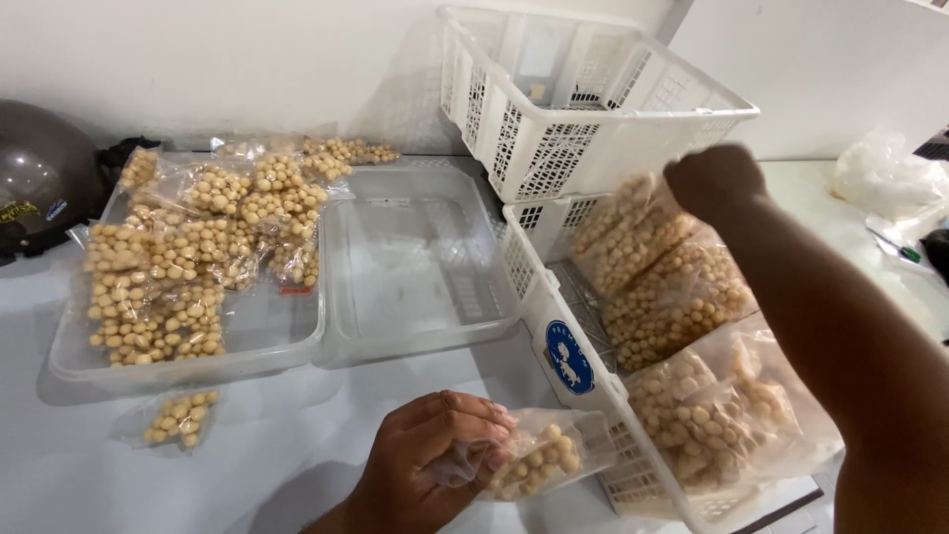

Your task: Manually filling small plastic bags with round snack items and organizing them into crates.

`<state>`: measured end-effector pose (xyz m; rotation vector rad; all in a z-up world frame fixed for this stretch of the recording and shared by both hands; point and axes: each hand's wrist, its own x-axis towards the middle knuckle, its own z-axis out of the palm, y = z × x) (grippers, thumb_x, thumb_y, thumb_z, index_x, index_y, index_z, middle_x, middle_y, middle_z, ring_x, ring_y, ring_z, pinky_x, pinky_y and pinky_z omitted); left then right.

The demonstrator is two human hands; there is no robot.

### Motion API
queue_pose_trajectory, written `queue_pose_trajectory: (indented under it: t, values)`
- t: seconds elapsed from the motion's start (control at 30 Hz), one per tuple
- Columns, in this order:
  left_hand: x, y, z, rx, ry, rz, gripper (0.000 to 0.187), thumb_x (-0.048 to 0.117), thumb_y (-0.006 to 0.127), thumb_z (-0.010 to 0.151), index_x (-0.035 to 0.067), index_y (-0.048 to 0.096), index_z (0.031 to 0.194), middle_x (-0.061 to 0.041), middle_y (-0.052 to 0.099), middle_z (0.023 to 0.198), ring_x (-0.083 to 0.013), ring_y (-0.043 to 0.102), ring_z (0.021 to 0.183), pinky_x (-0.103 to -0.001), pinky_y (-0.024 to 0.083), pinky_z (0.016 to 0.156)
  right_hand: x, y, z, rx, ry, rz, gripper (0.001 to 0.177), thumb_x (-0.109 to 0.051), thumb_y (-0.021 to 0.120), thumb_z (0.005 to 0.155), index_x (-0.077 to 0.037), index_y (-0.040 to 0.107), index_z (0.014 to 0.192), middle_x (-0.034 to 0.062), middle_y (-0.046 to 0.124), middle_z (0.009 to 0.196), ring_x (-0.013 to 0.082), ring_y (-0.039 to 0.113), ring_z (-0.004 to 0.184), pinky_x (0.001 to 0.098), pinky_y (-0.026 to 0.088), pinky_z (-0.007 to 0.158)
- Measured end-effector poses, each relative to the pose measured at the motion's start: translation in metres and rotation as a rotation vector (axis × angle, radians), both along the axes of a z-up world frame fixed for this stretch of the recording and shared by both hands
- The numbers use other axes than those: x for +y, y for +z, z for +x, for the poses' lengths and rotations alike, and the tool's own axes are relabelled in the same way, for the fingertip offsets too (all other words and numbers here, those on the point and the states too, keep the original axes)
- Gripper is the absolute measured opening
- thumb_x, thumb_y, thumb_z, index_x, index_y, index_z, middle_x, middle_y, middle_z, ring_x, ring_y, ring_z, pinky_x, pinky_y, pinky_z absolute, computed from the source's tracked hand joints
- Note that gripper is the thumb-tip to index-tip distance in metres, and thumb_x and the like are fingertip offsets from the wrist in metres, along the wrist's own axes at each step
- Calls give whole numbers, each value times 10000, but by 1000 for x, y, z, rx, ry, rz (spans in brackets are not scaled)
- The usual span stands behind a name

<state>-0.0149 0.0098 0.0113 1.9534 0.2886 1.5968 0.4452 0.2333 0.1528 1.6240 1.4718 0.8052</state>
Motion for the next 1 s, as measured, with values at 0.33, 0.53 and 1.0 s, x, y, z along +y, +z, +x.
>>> queue_pose_trajectory:
  t: [0.33,0.53,1.0]
  values:
    - [-1,0,0,4,-13,-21,142,226,770,1140,98,751,1079,-76,865,1054,-269,925,1023,-430,803,973,-11,-10,-7,393,-168,-8,676,-761,527,1196,-199,900,1144,29,945,1114,272,901,1025,427,694,792]
    - [-1,-1,0,8,-19,-63,111,204,792,1127,108,747,1095,-83,878,1074,-278,924,1044,-439,805,948,-9,-17,-30,120,127,147,846,-962,612,1010,-219,748,1391,70,849,1342,267,806,1254,546,553,1215]
    - [-3,4,-1,-13,-12,-56,122,202,800,1115,87,775,1084,-109,884,1078,-273,930,1038,-413,791,961,-36,-122,-93,23,-31,-876,513,-351,575,1217,-345,576,1730,-78,566,1794,210,293,1803,560,131,1530]
